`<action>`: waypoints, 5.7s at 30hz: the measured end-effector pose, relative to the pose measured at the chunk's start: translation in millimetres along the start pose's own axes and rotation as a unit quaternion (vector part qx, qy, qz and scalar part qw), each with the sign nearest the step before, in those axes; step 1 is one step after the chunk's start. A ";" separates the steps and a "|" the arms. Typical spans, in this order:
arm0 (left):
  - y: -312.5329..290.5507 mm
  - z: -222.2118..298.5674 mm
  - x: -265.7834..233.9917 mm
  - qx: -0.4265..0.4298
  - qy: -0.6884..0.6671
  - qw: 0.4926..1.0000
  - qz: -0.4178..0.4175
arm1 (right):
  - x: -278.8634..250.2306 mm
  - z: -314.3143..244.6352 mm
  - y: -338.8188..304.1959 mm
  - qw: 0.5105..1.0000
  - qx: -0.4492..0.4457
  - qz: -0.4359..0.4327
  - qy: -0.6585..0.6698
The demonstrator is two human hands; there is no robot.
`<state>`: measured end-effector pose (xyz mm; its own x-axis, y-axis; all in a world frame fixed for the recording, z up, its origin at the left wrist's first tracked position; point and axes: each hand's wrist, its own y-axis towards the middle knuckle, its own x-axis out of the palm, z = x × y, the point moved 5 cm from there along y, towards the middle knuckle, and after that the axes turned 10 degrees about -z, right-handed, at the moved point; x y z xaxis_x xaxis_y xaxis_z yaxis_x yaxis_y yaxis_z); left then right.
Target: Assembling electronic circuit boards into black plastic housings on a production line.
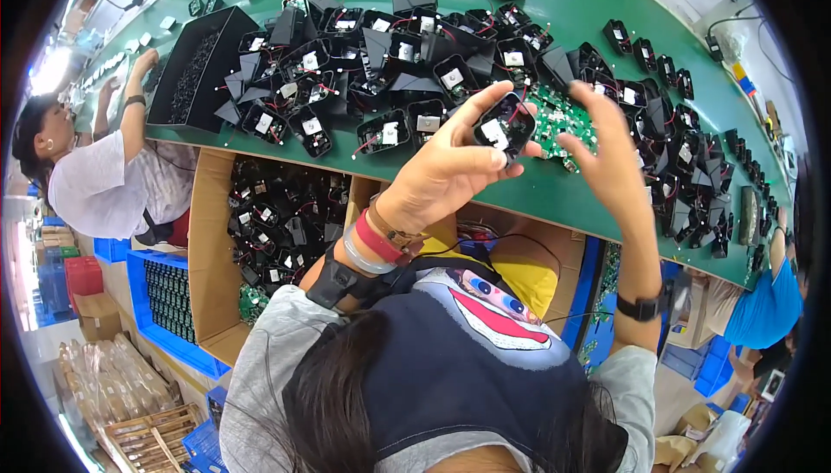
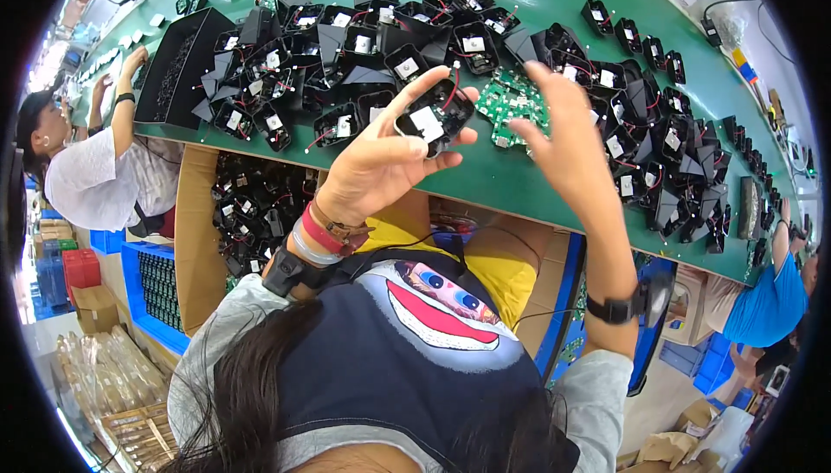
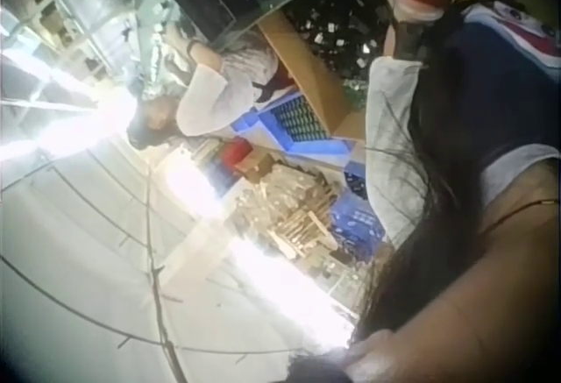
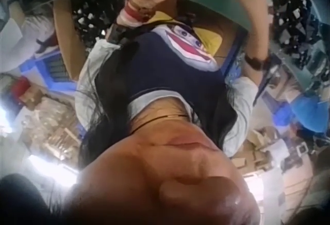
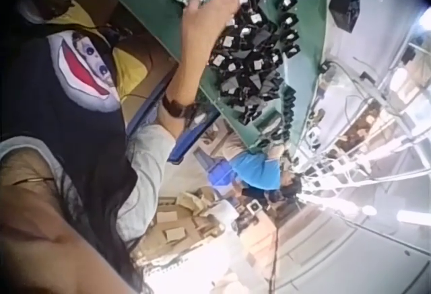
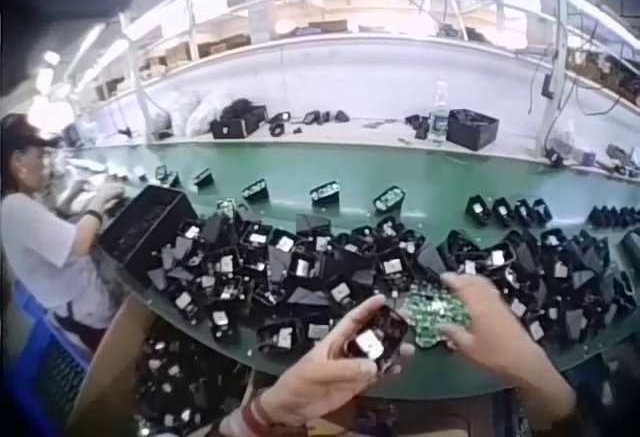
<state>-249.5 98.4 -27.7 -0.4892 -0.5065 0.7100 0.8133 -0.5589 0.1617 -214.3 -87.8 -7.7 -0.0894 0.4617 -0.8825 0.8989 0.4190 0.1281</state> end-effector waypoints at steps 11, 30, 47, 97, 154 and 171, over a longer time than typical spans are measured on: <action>-7.6 -3.9 -9.7 0.006 -0.052 0.997 0.057 | 20.6 14.4 -11.3 0.967 0.104 0.113 0.205; 9.0 -3.1 0.4 0.177 0.408 0.889 0.104 | 24.8 -50.4 -16.9 0.818 0.082 0.123 0.555; 12.8 -21.9 -7.7 0.022 0.251 0.964 0.083 | 47.0 -39.4 -36.8 0.857 0.133 0.121 0.483; 10.8 4.3 27.2 0.021 0.480 0.877 -0.003 | -15.2 -68.6 -21.5 0.992 -0.028 0.079 0.096; 21.1 -29.3 -8.3 0.010 0.130 0.990 0.050 | 45.2 -40.1 -22.0 0.903 0.099 0.183 0.375; 20.0 -27.7 -1.4 0.024 0.092 0.995 0.008 | 61.7 -56.8 -37.1 0.789 0.084 0.086 0.602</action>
<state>-241.2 69.8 -44.5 -0.5218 -0.6287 0.5766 0.8334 -0.5199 0.1873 -277.5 -30.5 -41.3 -0.2120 0.9511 0.2245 0.9773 0.2064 0.0482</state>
